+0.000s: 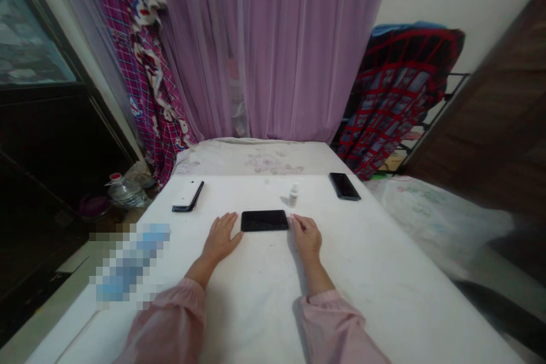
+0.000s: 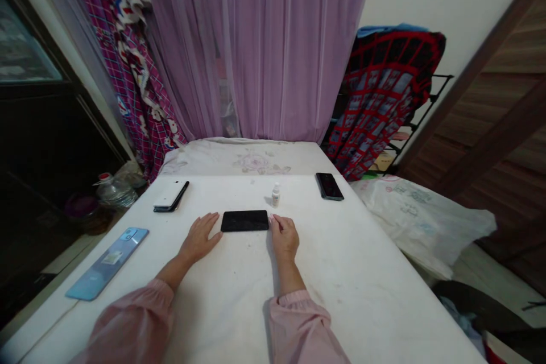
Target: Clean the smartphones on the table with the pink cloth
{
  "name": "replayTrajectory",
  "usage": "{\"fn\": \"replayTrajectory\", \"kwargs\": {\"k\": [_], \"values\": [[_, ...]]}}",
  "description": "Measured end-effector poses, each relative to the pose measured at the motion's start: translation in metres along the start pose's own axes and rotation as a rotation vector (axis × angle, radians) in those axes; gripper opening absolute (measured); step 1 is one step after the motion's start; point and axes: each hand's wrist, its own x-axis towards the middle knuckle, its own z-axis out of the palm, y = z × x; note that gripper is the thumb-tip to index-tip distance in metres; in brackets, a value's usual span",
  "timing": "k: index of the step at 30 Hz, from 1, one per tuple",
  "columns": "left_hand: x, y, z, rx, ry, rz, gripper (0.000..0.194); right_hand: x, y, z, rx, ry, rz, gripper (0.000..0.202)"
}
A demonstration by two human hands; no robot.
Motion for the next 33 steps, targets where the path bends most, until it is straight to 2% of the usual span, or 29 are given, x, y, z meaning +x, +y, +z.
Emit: {"fn": "replayTrajectory", "kwargs": {"k": [8, 15, 21, 26, 29, 30, 33], "values": [[-0.009, 0.014, -0.006, -0.009, 0.102, -0.062, 0.034, -0.003, -0.002, -0.001, 0.057, -0.054, 0.015, 0.042], [-0.014, 0.019, -0.014, -0.054, 0.085, -0.05, 0.025, -0.007, -0.009, -0.004, 0.116, -0.103, 0.027, 0.036], [-0.018, 0.019, -0.012, -0.145, 0.098, -0.062, 0.009, -0.015, -0.015, -0.004, 0.21, -0.144, 0.003, 0.029], [-0.023, 0.017, -0.01, -0.188, 0.07, -0.053, 0.014, -0.02, -0.015, -0.007, 0.238, -0.168, 0.009, 0.024], [-0.023, 0.011, -0.005, -0.151, 0.067, -0.053, 0.006, -0.019, -0.015, -0.008, 0.237, -0.148, 0.032, 0.023], [-0.021, 0.009, -0.004, -0.124, 0.066, -0.05, 0.016, -0.019, -0.015, -0.008, 0.237, -0.145, 0.037, 0.022], [-0.009, 0.0, 0.0, -0.036, 0.013, -0.016, 0.064, -0.016, -0.015, -0.007, 0.252, -0.132, 0.053, 0.022]]}}
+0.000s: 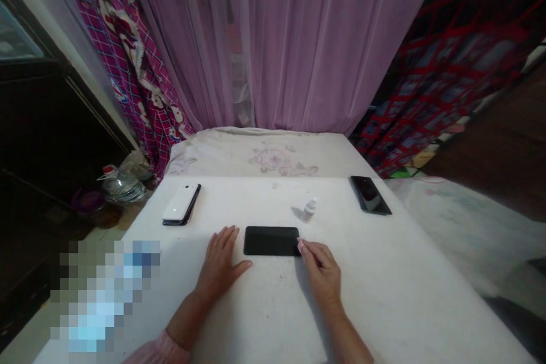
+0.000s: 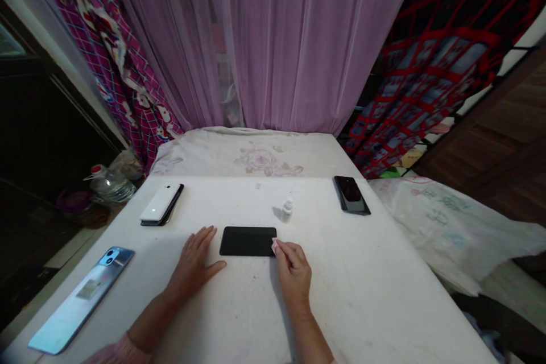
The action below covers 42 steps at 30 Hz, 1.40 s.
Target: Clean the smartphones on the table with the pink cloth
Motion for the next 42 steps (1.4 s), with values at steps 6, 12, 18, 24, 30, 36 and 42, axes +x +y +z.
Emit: {"fn": "replayTrajectory", "kwargs": {"k": [6, 12, 18, 24, 30, 36, 42], "values": [[0.035, -0.012, -0.005, 0.035, -0.216, 0.086, 0.076, 0.004, -0.002, 0.002, 0.008, 0.004, 0.022, 0.024], [0.044, -0.016, -0.007, -0.002, -0.241, 0.101, 0.076, 0.005, -0.004, 0.003, 0.016, -0.002, 0.011, 0.024], [0.03, 0.004, -0.002, -0.039, -0.229, 0.098, 0.079, -0.002, -0.008, 0.005, -0.083, -0.028, -0.165, 0.022], [0.024, 0.021, -0.003, -0.067, -0.27, 0.138, 0.08, -0.001, -0.025, 0.034, -0.392, -0.248, -0.424, 0.023], [0.031, 0.023, -0.011, -0.083, -0.338, 0.099, 0.073, 0.015, -0.042, 0.065, -0.671, -0.477, -0.343, 0.019], [0.037, 0.027, -0.011, -0.113, -0.335, 0.063, 0.071, 0.02, -0.047, 0.069, -0.782, -0.558, -0.38, 0.02], [0.041, 0.027, -0.01, -0.115, -0.333, 0.053, 0.071, 0.02, -0.052, 0.071, -0.833, -0.599, -0.417, 0.019]]}}
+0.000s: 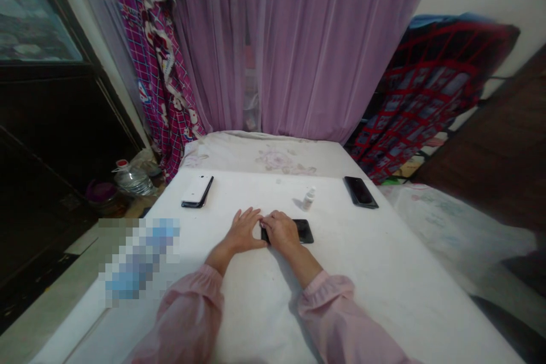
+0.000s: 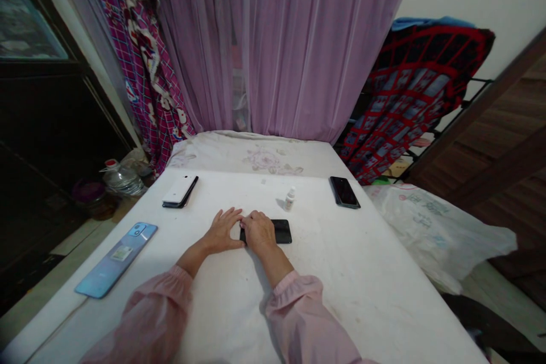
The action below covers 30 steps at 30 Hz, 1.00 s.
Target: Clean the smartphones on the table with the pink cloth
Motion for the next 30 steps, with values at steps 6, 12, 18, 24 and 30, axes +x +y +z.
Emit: {"fn": "replayTrajectory", "kwargs": {"k": [6, 12, 18, 24, 30], "values": [[-0.001, 0.0, 0.001, 0.0, 0.015, 0.008, 0.069, -0.019, -0.001, -0.003, 0.082, 0.007, -0.023, 0.021], [-0.002, -0.002, 0.0, 0.009, 0.018, 0.032, 0.069, -0.034, -0.001, -0.002, 0.181, 0.015, -0.015, 0.022], [-0.002, -0.004, 0.001, 0.016, 0.028, 0.047, 0.071, -0.039, -0.002, -0.001, 0.163, 0.072, -0.026, 0.023], [-0.002, -0.009, 0.003, 0.013, 0.038, 0.065, 0.072, -0.056, 0.029, -0.007, 0.136, 0.147, 0.008, 0.025], [-0.001, -0.012, 0.006, 0.01, 0.034, 0.072, 0.073, -0.087, 0.082, -0.013, 0.161, 0.256, 0.14, 0.028]]}}
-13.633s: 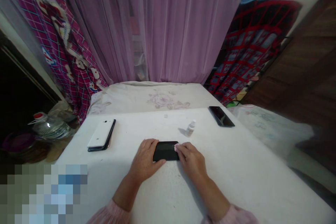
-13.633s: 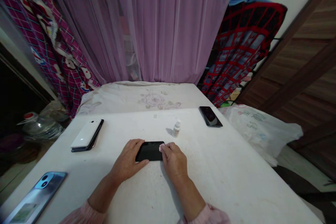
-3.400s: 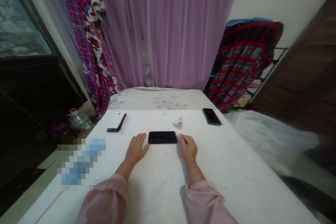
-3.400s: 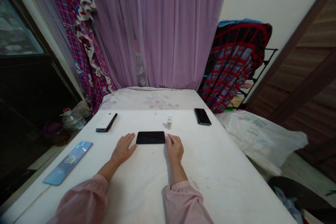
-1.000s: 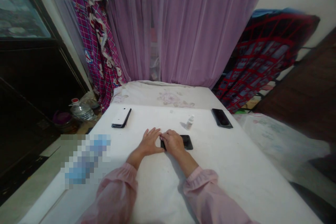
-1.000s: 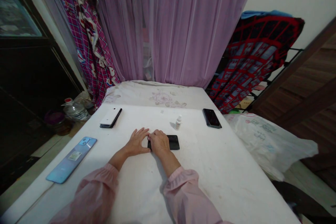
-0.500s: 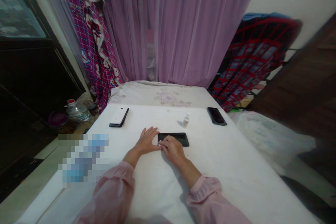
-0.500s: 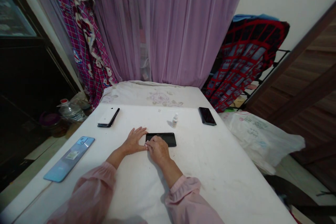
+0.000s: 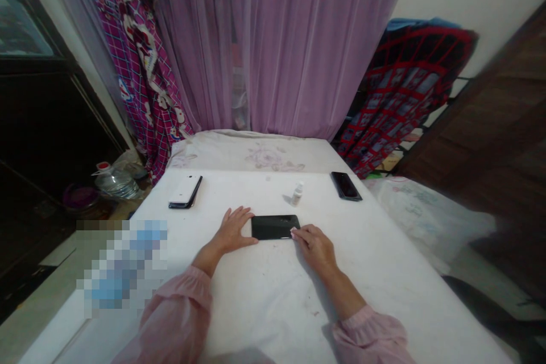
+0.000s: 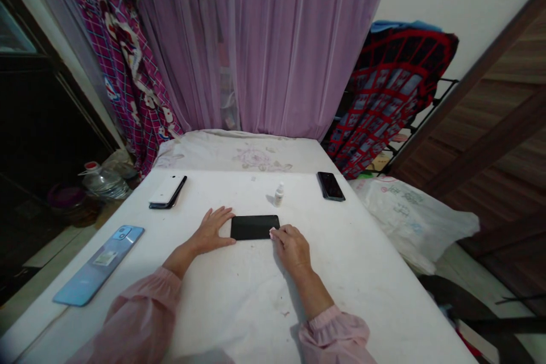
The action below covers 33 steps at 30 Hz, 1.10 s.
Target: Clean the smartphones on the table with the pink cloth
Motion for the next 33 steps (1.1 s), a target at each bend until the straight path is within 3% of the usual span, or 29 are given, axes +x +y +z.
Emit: {"fn": "replayTrajectory", "kwargs": {"k": [4, 9, 15, 20, 33], "values": [[0.0, -0.002, -0.003, 0.003, -0.02, 0.004, 0.072, -0.005, 0.011, -0.004, 0.023, 0.027, 0.048, 0.028], [-0.005, -0.009, -0.011, 0.007, -0.073, 0.019, 0.07, -0.013, -0.006, -0.001, 0.115, 0.022, 0.048, 0.025], [-0.008, -0.004, -0.005, 0.036, -0.062, 0.005, 0.091, -0.025, -0.023, -0.002, 0.151, -0.01, 0.04, 0.028], [-0.003, -0.002, 0.0, 0.024, -0.058, 0.053, 0.082, -0.023, -0.023, -0.004, 0.145, -0.034, 0.067, 0.026], [-0.004, 0.007, -0.006, 0.014, -0.084, 0.039, 0.074, 0.04, -0.009, 0.017, -0.014, -0.061, 0.232, 0.019]]}}
